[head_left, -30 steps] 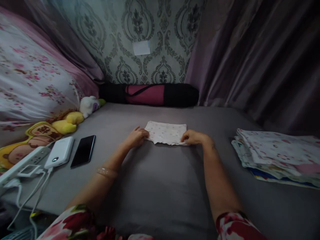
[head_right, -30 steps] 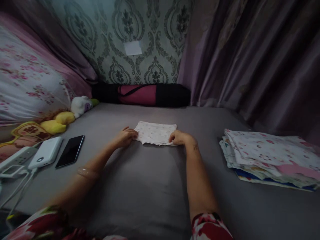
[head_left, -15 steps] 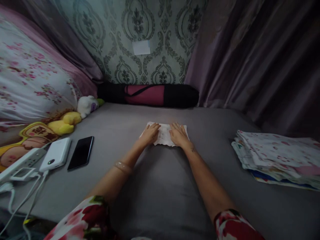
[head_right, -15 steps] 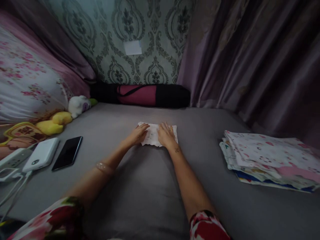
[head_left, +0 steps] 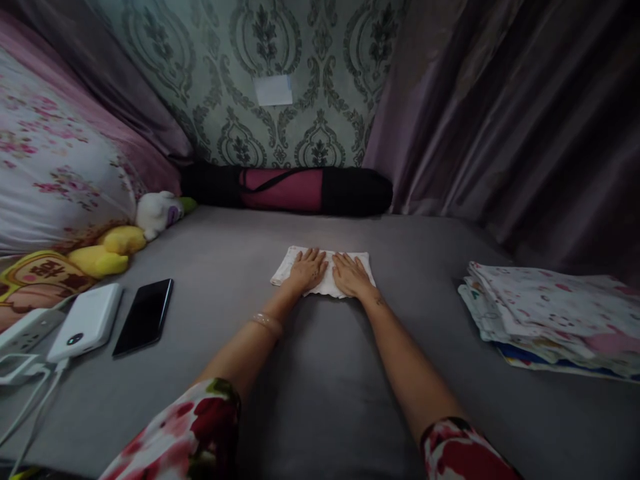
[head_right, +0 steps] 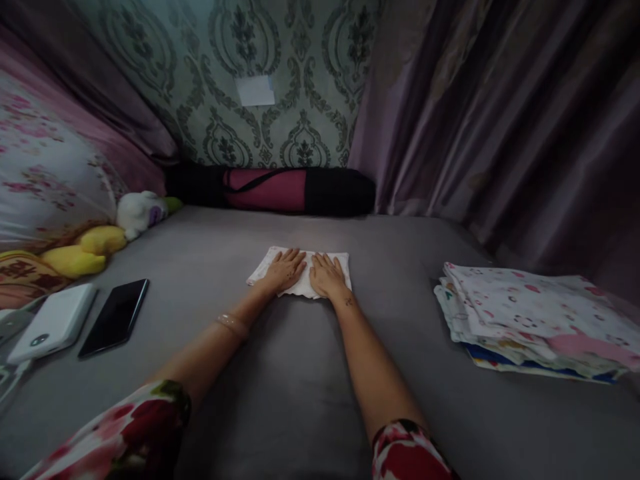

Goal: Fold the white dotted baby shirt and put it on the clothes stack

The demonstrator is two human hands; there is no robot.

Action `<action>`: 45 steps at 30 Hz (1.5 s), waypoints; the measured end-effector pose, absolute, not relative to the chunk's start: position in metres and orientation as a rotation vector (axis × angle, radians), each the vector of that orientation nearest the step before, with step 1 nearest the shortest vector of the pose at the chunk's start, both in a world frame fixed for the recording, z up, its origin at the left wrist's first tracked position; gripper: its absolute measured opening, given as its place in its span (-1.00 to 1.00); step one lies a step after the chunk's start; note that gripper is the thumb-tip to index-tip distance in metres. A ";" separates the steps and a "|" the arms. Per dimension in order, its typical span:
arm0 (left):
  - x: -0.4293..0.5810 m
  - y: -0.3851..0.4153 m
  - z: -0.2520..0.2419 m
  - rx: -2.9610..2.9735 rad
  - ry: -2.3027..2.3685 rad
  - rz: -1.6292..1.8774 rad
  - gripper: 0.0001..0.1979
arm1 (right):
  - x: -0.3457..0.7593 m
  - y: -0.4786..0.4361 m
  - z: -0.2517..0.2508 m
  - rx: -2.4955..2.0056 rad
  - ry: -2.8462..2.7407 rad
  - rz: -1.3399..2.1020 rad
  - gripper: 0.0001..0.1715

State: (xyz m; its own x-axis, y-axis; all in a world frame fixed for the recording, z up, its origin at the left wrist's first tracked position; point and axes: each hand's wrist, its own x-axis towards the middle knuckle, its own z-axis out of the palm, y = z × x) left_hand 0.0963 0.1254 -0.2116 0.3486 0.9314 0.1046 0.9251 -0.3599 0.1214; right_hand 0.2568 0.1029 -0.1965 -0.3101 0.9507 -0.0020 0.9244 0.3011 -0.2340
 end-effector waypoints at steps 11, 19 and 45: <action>0.063 0.126 -0.208 2.397 1.927 0.271 -0.47 | 0.270 0.105 -0.204 -2.022 -2.167 0.135 -0.34; 0.038 0.106 -0.213 2.210 1.934 0.353 -0.45 | 0.271 0.102 -0.205 -2.094 -2.055 0.107 -0.30; 0.011 0.104 -0.228 2.206 1.754 0.766 -0.55 | 0.249 0.102 -0.190 -1.931 -2.258 0.133 -0.29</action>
State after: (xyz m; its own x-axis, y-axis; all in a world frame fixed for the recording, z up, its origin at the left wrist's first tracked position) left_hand 0.0113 0.1035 -0.2285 0.1517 0.9537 0.2598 0.8388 -0.2633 0.4766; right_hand 0.2488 0.1021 -0.1903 -0.1485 0.9865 0.0689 0.9715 0.1586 -0.1761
